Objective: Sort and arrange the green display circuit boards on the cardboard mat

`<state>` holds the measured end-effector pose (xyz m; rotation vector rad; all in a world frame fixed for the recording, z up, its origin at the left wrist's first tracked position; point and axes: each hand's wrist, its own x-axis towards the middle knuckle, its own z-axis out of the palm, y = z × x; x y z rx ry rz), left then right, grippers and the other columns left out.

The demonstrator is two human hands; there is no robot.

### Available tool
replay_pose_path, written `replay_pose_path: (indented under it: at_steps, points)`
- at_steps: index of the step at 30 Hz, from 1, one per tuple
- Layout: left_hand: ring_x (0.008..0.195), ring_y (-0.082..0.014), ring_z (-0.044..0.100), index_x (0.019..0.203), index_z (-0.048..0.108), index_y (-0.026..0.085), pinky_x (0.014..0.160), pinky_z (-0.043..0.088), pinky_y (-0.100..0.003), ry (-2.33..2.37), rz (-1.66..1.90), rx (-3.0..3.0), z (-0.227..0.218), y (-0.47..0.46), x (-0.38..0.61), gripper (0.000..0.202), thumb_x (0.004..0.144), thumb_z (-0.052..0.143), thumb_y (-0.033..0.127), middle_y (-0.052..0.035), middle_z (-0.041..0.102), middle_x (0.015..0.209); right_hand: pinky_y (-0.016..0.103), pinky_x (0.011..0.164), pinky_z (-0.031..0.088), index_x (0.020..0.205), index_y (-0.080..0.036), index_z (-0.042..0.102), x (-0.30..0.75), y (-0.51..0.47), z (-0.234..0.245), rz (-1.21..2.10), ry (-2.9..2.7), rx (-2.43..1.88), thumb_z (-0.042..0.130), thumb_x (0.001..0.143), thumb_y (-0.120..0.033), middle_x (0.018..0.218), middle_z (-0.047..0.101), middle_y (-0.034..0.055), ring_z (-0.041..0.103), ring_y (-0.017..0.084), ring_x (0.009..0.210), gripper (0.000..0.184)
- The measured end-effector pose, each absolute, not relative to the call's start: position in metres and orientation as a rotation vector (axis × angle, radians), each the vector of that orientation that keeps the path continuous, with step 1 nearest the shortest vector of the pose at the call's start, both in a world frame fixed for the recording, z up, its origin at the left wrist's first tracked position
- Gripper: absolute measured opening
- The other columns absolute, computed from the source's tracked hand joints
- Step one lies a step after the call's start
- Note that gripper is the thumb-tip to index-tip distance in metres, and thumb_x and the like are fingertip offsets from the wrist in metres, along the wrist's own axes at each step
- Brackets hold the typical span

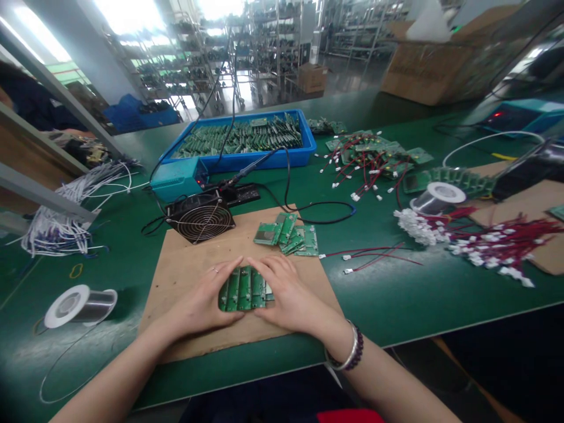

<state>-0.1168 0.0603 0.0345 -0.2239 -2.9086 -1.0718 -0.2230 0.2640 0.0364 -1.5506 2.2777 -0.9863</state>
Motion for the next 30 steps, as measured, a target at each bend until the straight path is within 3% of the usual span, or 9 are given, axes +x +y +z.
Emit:
replay_pose_path:
  at_steps: [3,6,10,13,17,23,30]
  points:
    - [0.123,-0.0337,0.048,0.149,0.021,0.024,0.104,0.042,-0.057,-2.952,-1.012,-0.106,0.032,0.065,-0.117,0.105,0.065,0.082,0.037,-0.0164,0.048,0.134,0.048,0.114,0.03,0.147,-0.025,0.028,-0.224,0.264,0.037,-0.973,2.26,-1.536,0.077,0.071,-0.019,0.136,0.045,0.0098,0.038,0.026,0.129,0.091]
    - [0.129,-0.0361,0.041,0.149,0.022,0.022,0.108,0.037,-0.059,-3.01,-0.989,-0.108,0.034,0.067,-0.115,0.11,0.061,0.085,0.041,-0.0183,0.042,0.141,0.051,0.116,0.026,0.149,-0.026,0.027,-0.227,0.266,0.036,-0.949,2.252,-1.5,0.081,0.069,-0.021,0.141,0.041,0.0101,0.034,0.027,0.135,0.096]
    - [0.132,-0.0354,0.038,0.15,0.019,0.023,0.109,0.036,-0.059,-3.043,-1.022,-0.076,0.038,0.064,-0.111,0.107,0.065,0.083,0.036,-0.0174,0.04,0.142,0.055,0.116,0.025,0.151,-0.024,0.022,-0.236,0.273,0.037,-0.878,2.229,-1.365,0.085,0.064,-0.021,0.148,0.034,0.0135,0.028,0.031,0.139,0.108]
    - [0.129,-0.0317,0.041,0.149,0.019,0.024,0.109,0.037,-0.056,-3.017,-1.077,-0.066,0.038,0.062,-0.108,0.096,0.07,0.074,0.025,-0.0152,0.044,0.138,0.052,0.116,0.029,0.151,-0.026,0.024,-0.241,0.278,0.041,-0.938,2.174,-1.316,0.077,0.069,-0.011,0.149,0.034,0.0124,0.032,0.028,0.139,0.099]
    - [0.129,-0.0315,0.041,0.149,0.021,0.023,0.11,0.037,-0.055,-2.992,-1.08,-0.091,0.036,0.065,-0.107,0.093,0.07,0.07,0.025,-0.0147,0.043,0.138,0.049,0.118,0.029,0.149,-0.023,0.03,-0.243,0.278,0.044,-0.998,2.133,-1.347,0.072,0.07,-0.004,0.15,0.035,0.0113,0.032,0.026,0.14,0.092]
    - [0.128,-0.034,0.041,0.146,0.028,0.024,0.108,0.037,-0.057,-2.952,-0.827,-0.211,0.041,0.078,-0.117,0.091,0.068,0.075,0.028,-0.0149,0.043,0.139,0.045,0.117,0.033,0.147,-0.02,0.033,-0.239,0.273,0.043,-1.072,2.124,-1.389,0.071,0.07,-0.004,0.146,0.041,0.0111,0.036,0.024,0.138,0.088]
    - [0.118,-0.0325,0.051,0.141,0.038,0.017,0.102,0.045,-0.051,-3.076,-0.807,-0.145,0.053,0.088,-0.129,0.077,0.07,0.066,0.025,-0.016,0.051,0.132,0.046,0.116,0.034,0.148,-0.022,0.032,-0.238,0.272,0.04,-1.117,2.113,-1.449,0.069,0.072,-0.004,0.147,0.04,0.0109,0.035,0.024,0.139,0.086]
